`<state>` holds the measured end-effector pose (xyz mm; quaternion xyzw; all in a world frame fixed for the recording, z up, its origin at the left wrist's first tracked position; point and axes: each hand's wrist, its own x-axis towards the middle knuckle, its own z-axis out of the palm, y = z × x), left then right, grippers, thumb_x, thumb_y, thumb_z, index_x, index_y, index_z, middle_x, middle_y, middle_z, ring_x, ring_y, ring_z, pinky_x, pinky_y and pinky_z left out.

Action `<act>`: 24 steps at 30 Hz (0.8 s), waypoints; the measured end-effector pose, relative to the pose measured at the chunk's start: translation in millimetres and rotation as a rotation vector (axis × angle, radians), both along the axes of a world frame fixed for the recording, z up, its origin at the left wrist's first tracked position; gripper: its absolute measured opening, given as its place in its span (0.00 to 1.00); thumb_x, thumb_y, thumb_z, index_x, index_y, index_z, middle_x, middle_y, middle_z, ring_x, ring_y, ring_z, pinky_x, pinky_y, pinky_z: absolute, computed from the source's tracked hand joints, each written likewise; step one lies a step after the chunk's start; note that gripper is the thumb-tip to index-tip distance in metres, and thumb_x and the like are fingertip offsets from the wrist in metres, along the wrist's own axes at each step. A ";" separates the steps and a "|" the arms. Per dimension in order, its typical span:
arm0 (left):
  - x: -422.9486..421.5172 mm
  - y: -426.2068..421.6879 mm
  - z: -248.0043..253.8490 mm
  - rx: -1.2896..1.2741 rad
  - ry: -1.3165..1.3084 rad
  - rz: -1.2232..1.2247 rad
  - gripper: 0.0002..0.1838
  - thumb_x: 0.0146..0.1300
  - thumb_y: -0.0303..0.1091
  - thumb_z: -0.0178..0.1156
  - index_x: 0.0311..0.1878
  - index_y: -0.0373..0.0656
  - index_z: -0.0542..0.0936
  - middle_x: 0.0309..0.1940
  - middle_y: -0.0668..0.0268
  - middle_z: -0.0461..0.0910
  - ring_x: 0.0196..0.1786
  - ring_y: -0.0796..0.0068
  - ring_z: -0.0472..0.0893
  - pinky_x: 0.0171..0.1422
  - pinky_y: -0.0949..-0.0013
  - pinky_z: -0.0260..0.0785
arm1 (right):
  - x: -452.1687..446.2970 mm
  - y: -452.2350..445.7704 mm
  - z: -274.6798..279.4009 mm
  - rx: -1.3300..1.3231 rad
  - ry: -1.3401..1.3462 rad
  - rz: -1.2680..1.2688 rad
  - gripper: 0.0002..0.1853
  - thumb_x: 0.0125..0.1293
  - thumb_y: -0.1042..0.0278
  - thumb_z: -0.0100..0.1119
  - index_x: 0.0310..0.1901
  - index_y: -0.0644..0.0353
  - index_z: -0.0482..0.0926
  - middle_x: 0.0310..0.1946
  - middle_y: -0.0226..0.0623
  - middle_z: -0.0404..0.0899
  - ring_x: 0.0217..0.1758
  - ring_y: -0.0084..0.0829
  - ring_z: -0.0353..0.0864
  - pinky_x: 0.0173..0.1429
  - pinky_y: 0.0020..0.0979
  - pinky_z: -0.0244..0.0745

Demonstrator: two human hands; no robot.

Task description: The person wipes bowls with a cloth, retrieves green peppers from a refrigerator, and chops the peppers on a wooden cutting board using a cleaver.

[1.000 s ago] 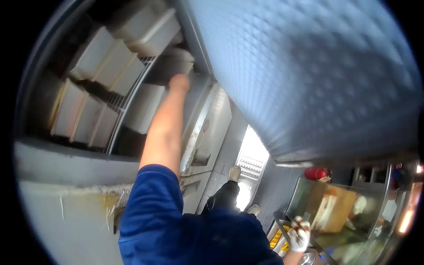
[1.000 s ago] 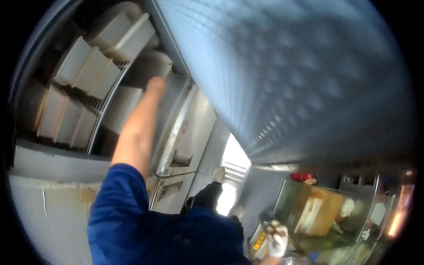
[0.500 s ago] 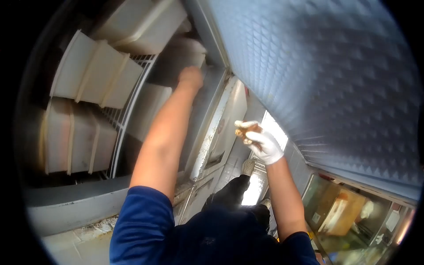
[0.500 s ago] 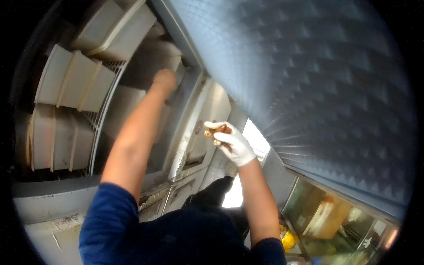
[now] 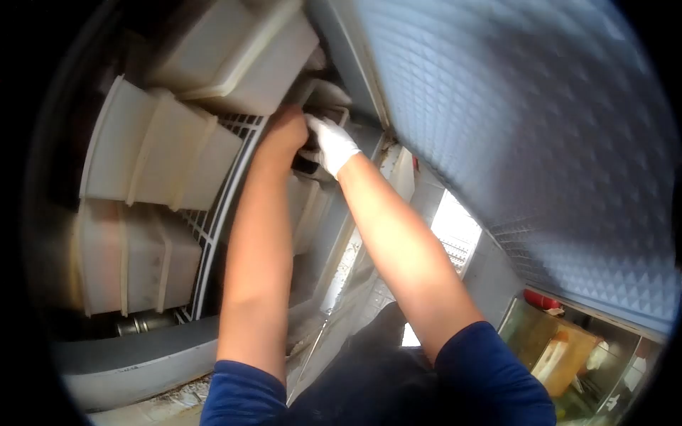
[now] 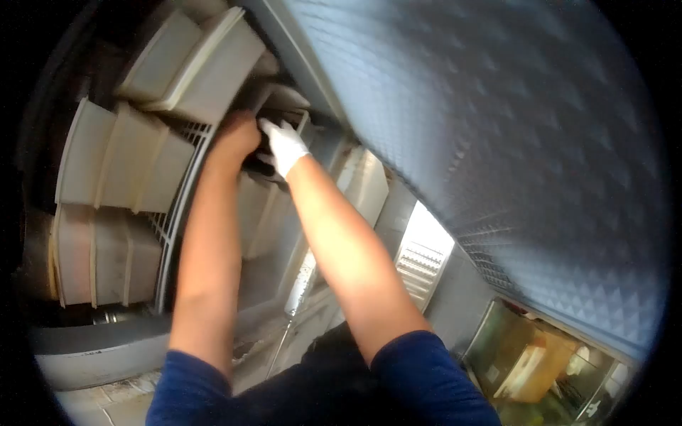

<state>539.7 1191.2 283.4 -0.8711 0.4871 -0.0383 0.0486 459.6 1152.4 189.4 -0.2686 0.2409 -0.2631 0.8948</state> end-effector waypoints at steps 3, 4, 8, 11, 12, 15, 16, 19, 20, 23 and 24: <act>-3.7 -2.7 -5.0 -0.036 0.064 0.010 0.15 0.68 0.28 0.56 0.50 0.34 0.89 0.53 0.40 0.86 0.57 0.42 0.87 0.63 0.50 0.79 | -21.5 15.5 37.9 -0.117 0.257 0.031 0.39 0.81 0.41 0.51 0.84 0.53 0.56 0.84 0.43 0.57 0.86 0.49 0.54 0.77 0.56 0.71; -6.3 -4.4 -11.6 0.009 0.060 0.030 0.15 0.67 0.28 0.57 0.49 0.35 0.89 0.52 0.42 0.87 0.56 0.42 0.88 0.62 0.50 0.80 | -41.0 23.1 42.7 -0.067 0.171 0.006 0.39 0.82 0.43 0.51 0.84 0.55 0.56 0.83 0.45 0.58 0.84 0.49 0.58 0.77 0.55 0.72; -32.6 -9.8 -40.7 0.320 -0.009 -0.040 0.17 0.72 0.36 0.60 0.59 0.42 0.86 0.54 0.55 0.90 0.56 0.54 0.90 0.55 0.56 0.84 | -148.0 54.2 -14.3 0.046 -0.127 -0.090 0.32 0.84 0.53 0.52 0.78 0.69 0.64 0.73 0.51 0.72 0.71 0.47 0.77 0.77 0.48 0.75; -40.4 -7.1 -92.4 0.167 -0.040 0.108 0.24 0.71 0.35 0.60 0.67 0.36 0.78 0.53 0.52 0.90 0.56 0.56 0.90 0.53 0.54 0.84 | -277.8 104.6 -46.1 0.305 0.025 -0.109 0.23 0.85 0.57 0.50 0.64 0.70 0.80 0.59 0.47 0.85 0.64 0.37 0.84 0.72 0.35 0.78; -43.3 -6.7 -97.2 0.186 -0.049 0.070 0.29 0.72 0.36 0.59 0.72 0.31 0.70 0.52 0.48 0.89 0.54 0.56 0.91 0.50 0.51 0.84 | -323.8 128.8 -65.1 0.422 0.218 -0.212 0.19 0.84 0.57 0.51 0.54 0.67 0.83 0.53 0.43 0.86 0.59 0.37 0.84 0.69 0.36 0.77; -43.9 -9.4 -104.4 0.211 -0.056 -0.003 0.28 0.73 0.38 0.57 0.71 0.31 0.71 0.53 0.47 0.89 0.53 0.55 0.91 0.51 0.50 0.84 | -489.3 191.6 -147.9 0.717 0.160 -0.479 0.19 0.81 0.55 0.54 0.27 0.47 0.74 0.16 0.22 0.68 0.11 0.19 0.56 0.12 0.24 0.49; -38.4 -9.5 -111.8 0.203 -0.057 0.011 0.29 0.74 0.38 0.56 0.72 0.31 0.70 0.54 0.48 0.89 0.54 0.55 0.91 0.51 0.50 0.84 | -547.2 214.6 -160.2 0.678 0.099 -0.557 0.22 0.80 0.53 0.53 0.23 0.45 0.70 0.14 0.23 0.65 0.10 0.19 0.53 0.13 0.24 0.47; -61.0 -10.0 -102.3 0.319 -0.059 0.020 0.26 0.75 0.38 0.54 0.71 0.34 0.76 0.55 0.49 0.89 0.57 0.55 0.90 0.54 0.50 0.83 | -658.1 291.0 -126.7 0.702 0.204 -1.068 0.22 0.81 0.52 0.52 0.25 0.45 0.71 0.16 0.25 0.68 0.11 0.22 0.56 0.14 0.27 0.49; -80.6 -8.3 -114.1 0.228 -0.216 -0.001 0.19 0.74 0.39 0.57 0.58 0.38 0.86 0.52 0.51 0.90 0.53 0.55 0.90 0.52 0.49 0.82 | -682.8 320.2 -119.9 0.612 0.225 -1.199 0.23 0.81 0.52 0.52 0.23 0.44 0.69 0.15 0.24 0.66 0.11 0.22 0.56 0.13 0.27 0.49; -242.3 35.8 -80.7 0.129 -0.079 -0.699 0.13 0.62 0.35 0.61 0.41 0.37 0.88 0.36 0.58 0.88 0.43 0.56 0.89 0.49 0.48 0.79 | -734.6 408.6 -76.5 0.434 0.069 -1.338 0.25 0.84 0.53 0.46 0.22 0.41 0.66 0.14 0.23 0.63 0.11 0.25 0.57 0.14 0.30 0.52; -314.0 53.6 -60.3 0.020 0.058 -0.952 0.13 0.60 0.35 0.61 0.41 0.35 0.87 0.36 0.56 0.87 0.44 0.54 0.87 0.52 0.48 0.78 | -746.8 434.8 -60.7 0.483 0.181 -1.379 0.24 0.85 0.54 0.43 0.24 0.41 0.65 0.15 0.23 0.60 0.13 0.27 0.58 0.17 0.33 0.57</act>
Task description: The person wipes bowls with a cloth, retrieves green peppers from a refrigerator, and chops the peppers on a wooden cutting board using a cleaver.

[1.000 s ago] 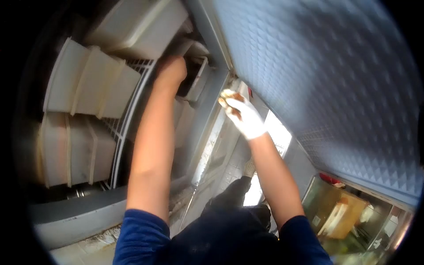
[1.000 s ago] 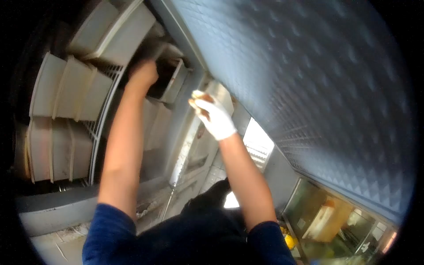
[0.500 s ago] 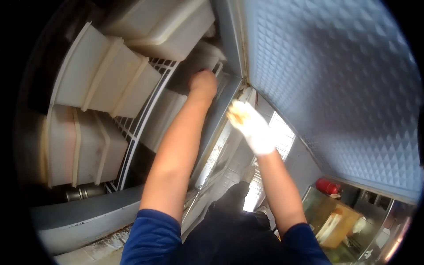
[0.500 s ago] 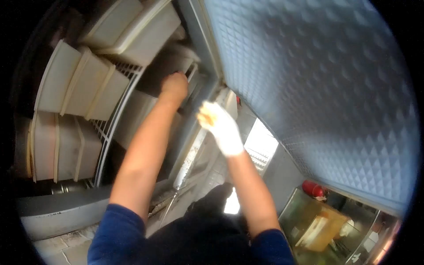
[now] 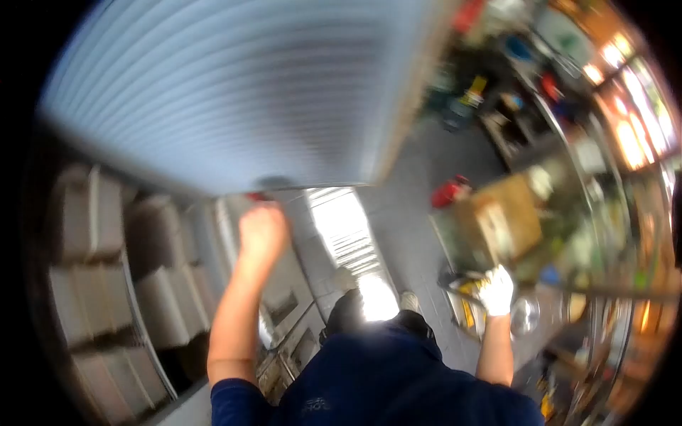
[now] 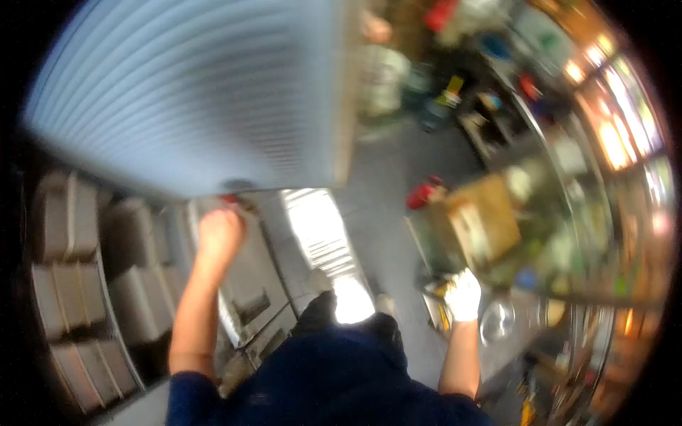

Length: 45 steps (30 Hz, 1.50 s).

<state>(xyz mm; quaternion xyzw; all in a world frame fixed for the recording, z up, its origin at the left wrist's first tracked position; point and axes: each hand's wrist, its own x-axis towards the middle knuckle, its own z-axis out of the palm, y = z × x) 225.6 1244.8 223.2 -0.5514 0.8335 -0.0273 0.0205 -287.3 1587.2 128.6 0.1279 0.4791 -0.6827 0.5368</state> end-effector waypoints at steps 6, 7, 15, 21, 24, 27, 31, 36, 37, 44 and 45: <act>-293.2 25.1 106.2 -0.623 0.038 -0.831 0.20 0.61 0.39 0.61 0.50 0.34 0.85 0.53 0.45 0.83 0.61 0.46 0.81 0.75 0.42 0.65 | -58.3 158.1 42.9 -0.162 0.305 -0.453 0.11 0.73 0.63 0.57 0.30 0.50 0.76 0.26 0.32 0.75 0.28 0.33 0.73 0.35 0.32 0.71; -322.9 15.4 120.8 -0.610 -0.190 -0.768 0.21 0.67 0.40 0.58 0.55 0.34 0.86 0.58 0.45 0.84 0.63 0.47 0.81 0.79 0.39 0.60 | -77.3 186.3 41.9 -0.169 0.268 -0.530 0.11 0.74 0.62 0.58 0.31 0.51 0.77 0.25 0.32 0.75 0.26 0.31 0.72 0.33 0.31 0.69; -319.5 -27.0 87.4 -0.349 -0.569 -0.304 0.27 0.72 0.61 0.57 0.45 0.48 0.92 0.43 0.58 0.92 0.51 0.52 0.90 0.58 0.46 0.77 | -201.3 336.7 -35.2 0.009 0.297 -0.067 0.14 0.76 0.58 0.60 0.45 0.61 0.85 0.34 0.40 0.84 0.35 0.30 0.82 0.39 0.30 0.78; -255.0 138.8 88.4 -0.144 -0.595 -0.050 0.30 0.71 0.65 0.59 0.45 0.43 0.89 0.42 0.53 0.91 0.51 0.50 0.89 0.53 0.48 0.82 | -207.2 297.9 -63.6 0.572 1.251 0.731 0.25 0.73 0.61 0.61 0.69 0.58 0.80 0.63 0.53 0.83 0.68 0.47 0.82 0.74 0.41 0.74; -203.5 222.1 86.8 -0.193 -0.639 0.036 0.30 0.68 0.65 0.62 0.47 0.44 0.88 0.42 0.54 0.91 0.52 0.50 0.88 0.55 0.48 0.80 | -213.2 284.7 -61.4 0.552 1.474 0.883 0.27 0.68 0.66 0.64 0.69 0.57 0.80 0.70 0.52 0.78 0.73 0.50 0.77 0.78 0.46 0.70; -149.3 279.0 67.0 -0.171 -0.626 0.170 0.27 0.69 0.61 0.63 0.48 0.43 0.88 0.43 0.55 0.91 0.55 0.51 0.86 0.57 0.48 0.78 | -215.2 278.8 -88.0 0.510 1.653 1.027 0.24 0.68 0.69 0.60 0.66 0.57 0.82 0.68 0.51 0.80 0.71 0.50 0.78 0.76 0.46 0.72; -115.5 362.7 56.0 -0.142 -0.459 0.363 0.27 0.70 0.58 0.64 0.51 0.40 0.85 0.45 0.53 0.90 0.55 0.51 0.86 0.59 0.49 0.78 | -214.2 263.6 -70.8 0.626 1.745 0.976 0.19 0.72 0.69 0.52 0.59 0.52 0.85 0.61 0.48 0.84 0.62 0.49 0.84 0.72 0.45 0.76; -126.9 479.9 27.4 -0.226 -0.231 0.333 0.22 0.67 0.47 0.70 0.51 0.37 0.84 0.44 0.51 0.88 0.48 0.51 0.87 0.52 0.52 0.82 | -216.2 271.5 -71.4 0.691 1.641 1.324 0.19 0.74 0.66 0.50 0.59 0.50 0.87 0.62 0.47 0.84 0.64 0.49 0.84 0.71 0.48 0.76; -132.0 509.0 18.9 -0.269 -0.184 0.263 0.21 0.66 0.46 0.71 0.51 0.37 0.84 0.43 0.51 0.87 0.47 0.52 0.86 0.52 0.53 0.81 | -223.1 271.3 -95.5 0.685 1.764 1.020 0.18 0.74 0.64 0.51 0.58 0.49 0.87 0.63 0.48 0.83 0.64 0.49 0.84 0.72 0.48 0.76; -137.7 723.3 -63.1 0.012 0.095 0.390 0.14 0.63 0.41 0.69 0.42 0.39 0.84 0.35 0.53 0.85 0.42 0.49 0.85 0.51 0.49 0.78 | -218.9 282.6 -74.7 0.323 2.022 0.830 0.20 0.76 0.61 0.47 0.60 0.52 0.86 0.61 0.51 0.85 0.67 0.52 0.81 0.75 0.47 0.73; -140.3 766.0 -63.3 0.125 0.129 0.519 0.14 0.62 0.41 0.68 0.40 0.39 0.83 0.36 0.53 0.85 0.43 0.48 0.85 0.51 0.48 0.78 | -198.6 281.7 -42.7 0.549 1.953 0.822 0.20 0.75 0.59 0.49 0.57 0.55 0.87 0.55 0.50 0.88 0.61 0.53 0.84 0.69 0.49 0.78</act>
